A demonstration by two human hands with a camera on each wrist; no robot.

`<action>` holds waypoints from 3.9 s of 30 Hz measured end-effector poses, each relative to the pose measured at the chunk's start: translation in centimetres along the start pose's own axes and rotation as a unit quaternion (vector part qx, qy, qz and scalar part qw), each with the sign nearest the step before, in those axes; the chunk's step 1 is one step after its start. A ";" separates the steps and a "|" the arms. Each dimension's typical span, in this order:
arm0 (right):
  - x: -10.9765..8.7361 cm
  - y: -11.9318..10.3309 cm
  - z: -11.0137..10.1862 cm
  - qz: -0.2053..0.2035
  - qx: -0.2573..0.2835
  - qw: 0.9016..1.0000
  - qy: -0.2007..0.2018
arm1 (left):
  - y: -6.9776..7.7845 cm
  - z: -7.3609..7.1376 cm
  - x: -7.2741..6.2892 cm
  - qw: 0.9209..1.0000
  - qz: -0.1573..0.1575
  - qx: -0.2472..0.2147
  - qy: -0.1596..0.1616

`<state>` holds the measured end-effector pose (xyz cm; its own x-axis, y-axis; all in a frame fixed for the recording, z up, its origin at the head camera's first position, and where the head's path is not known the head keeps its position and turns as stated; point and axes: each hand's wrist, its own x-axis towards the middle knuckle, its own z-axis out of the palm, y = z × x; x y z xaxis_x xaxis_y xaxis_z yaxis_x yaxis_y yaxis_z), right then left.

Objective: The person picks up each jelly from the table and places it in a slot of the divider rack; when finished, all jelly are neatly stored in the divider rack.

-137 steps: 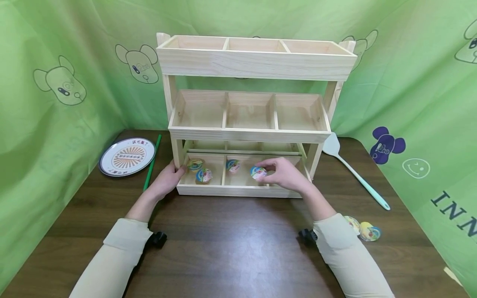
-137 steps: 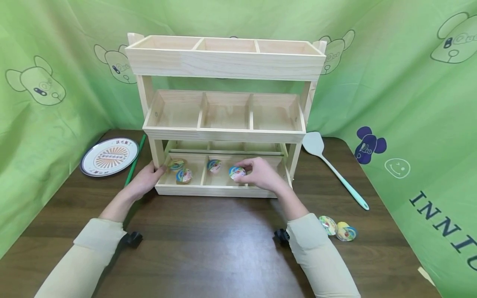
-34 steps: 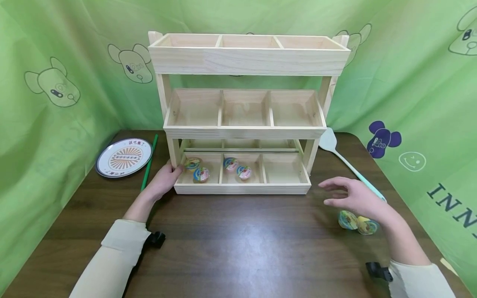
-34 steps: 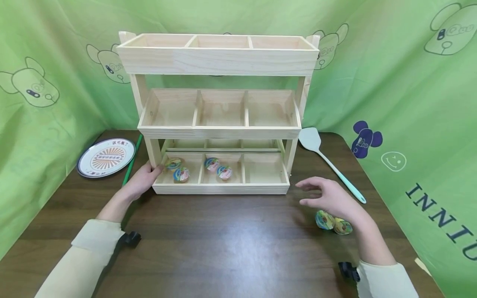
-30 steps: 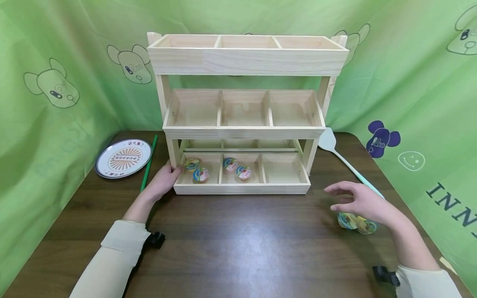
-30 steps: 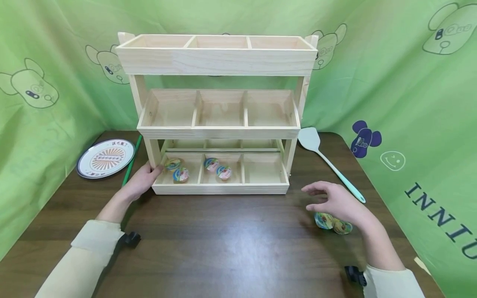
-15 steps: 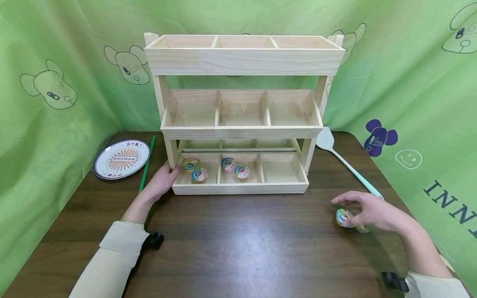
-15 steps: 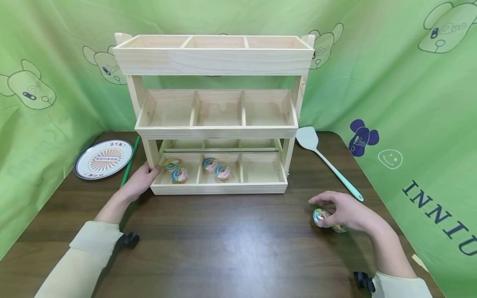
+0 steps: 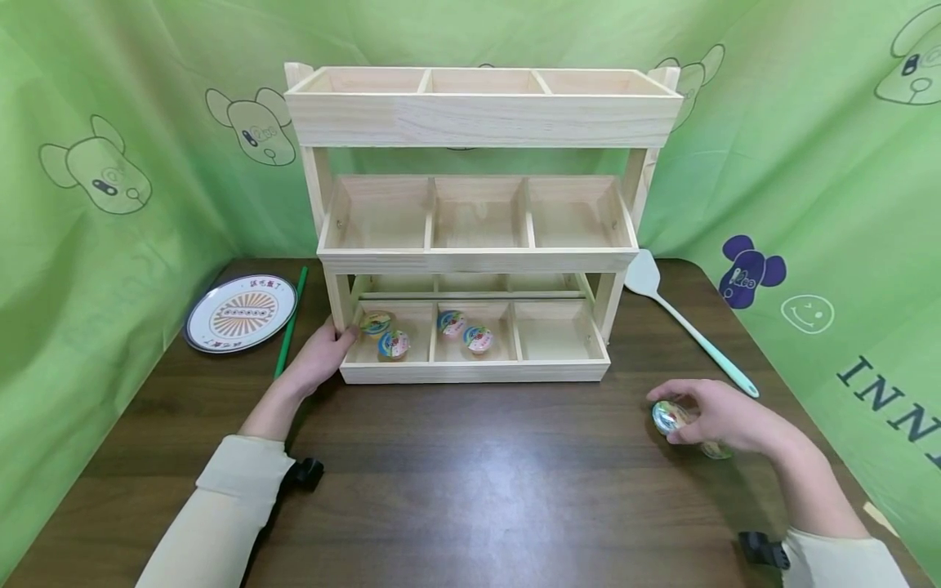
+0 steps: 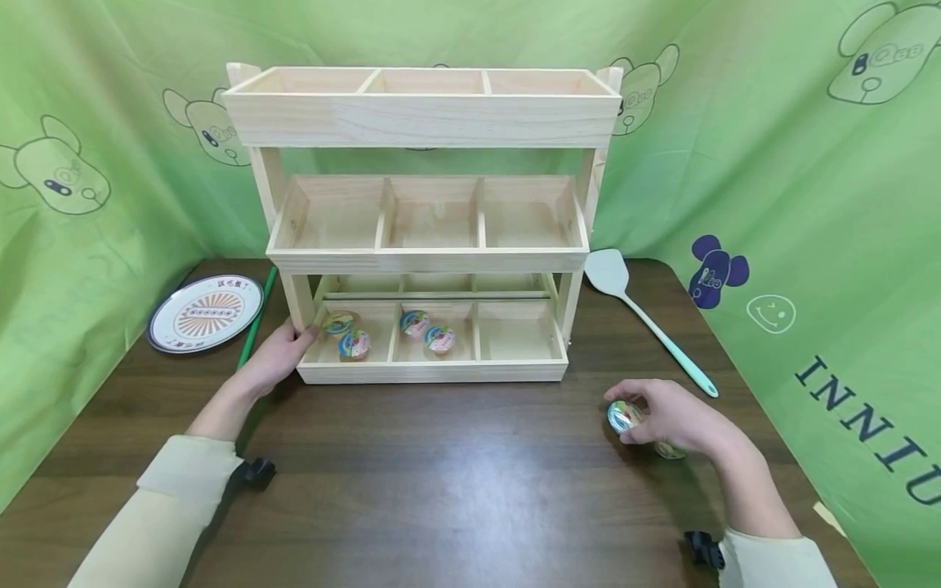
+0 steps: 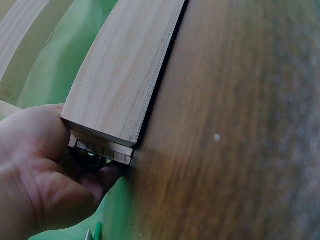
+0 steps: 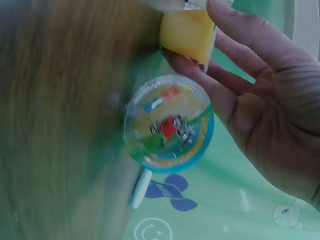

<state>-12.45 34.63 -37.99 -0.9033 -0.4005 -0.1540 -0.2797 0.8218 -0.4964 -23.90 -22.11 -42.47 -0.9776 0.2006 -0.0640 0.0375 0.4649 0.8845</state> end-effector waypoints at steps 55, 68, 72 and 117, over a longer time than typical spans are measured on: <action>7.1 -5.8 -0.8 -0.024 0.080 0.991 0.102 | -0.1 -0.1 0.1 1.000 -0.011 0.015 0.003; 10.2 -6.5 -0.4 -0.023 0.116 0.989 0.092 | -0.1 -0.1 0.1 1.000 -0.007 0.013 0.004; 11.0 -6.9 -0.3 -0.024 0.118 0.989 0.090 | -0.1 0.0 0.0 1.000 -0.010 0.016 0.004; 17.2 -7.7 1.4 0.007 0.109 0.991 0.079 | 0.1 0.0 -0.1 1.000 -0.013 0.020 0.007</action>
<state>-25.38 20.88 -38.02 -0.9511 -0.3069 -0.0348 -0.2054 0.7128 -0.6706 -23.81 -22.07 -42.38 -0.9811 0.1763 -0.0799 0.0203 0.5042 0.8633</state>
